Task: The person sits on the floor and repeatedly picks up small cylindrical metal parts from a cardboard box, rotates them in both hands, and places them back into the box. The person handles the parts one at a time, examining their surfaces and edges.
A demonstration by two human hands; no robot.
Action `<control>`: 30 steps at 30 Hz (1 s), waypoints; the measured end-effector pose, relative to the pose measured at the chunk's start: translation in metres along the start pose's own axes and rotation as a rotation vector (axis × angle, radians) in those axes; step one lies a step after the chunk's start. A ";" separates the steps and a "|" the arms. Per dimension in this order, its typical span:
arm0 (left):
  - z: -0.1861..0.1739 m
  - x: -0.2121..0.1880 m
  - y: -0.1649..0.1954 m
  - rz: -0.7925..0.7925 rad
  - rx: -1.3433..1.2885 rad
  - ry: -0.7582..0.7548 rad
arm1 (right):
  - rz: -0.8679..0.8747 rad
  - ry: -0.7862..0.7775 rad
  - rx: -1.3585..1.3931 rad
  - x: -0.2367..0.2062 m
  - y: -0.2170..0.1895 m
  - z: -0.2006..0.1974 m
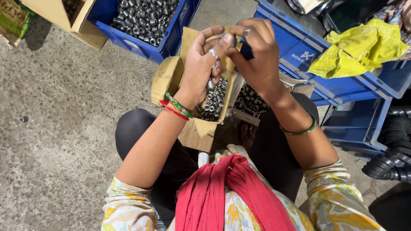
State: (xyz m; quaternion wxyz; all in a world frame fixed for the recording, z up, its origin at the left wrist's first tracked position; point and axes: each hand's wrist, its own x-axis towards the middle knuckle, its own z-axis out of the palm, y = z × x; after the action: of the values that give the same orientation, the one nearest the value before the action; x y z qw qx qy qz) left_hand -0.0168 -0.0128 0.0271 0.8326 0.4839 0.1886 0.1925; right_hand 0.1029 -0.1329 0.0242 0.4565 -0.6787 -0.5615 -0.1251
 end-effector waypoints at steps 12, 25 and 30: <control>-0.004 0.000 -0.002 -0.090 -0.180 -0.045 | 0.037 -0.006 0.047 0.002 -0.001 -0.002; -0.008 0.001 -0.002 -0.118 -0.186 -0.047 | 0.175 -0.035 0.362 -0.003 0.007 0.003; -0.015 0.015 -0.009 -0.220 -0.289 0.125 | 0.677 -0.052 1.229 0.001 0.009 -0.006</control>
State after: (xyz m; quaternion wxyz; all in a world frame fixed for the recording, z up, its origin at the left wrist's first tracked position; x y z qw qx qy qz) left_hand -0.0102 0.0016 0.0107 0.8962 0.3226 0.2621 0.1551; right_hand 0.1130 -0.1366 0.0244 0.7576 -0.4383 -0.2989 0.3803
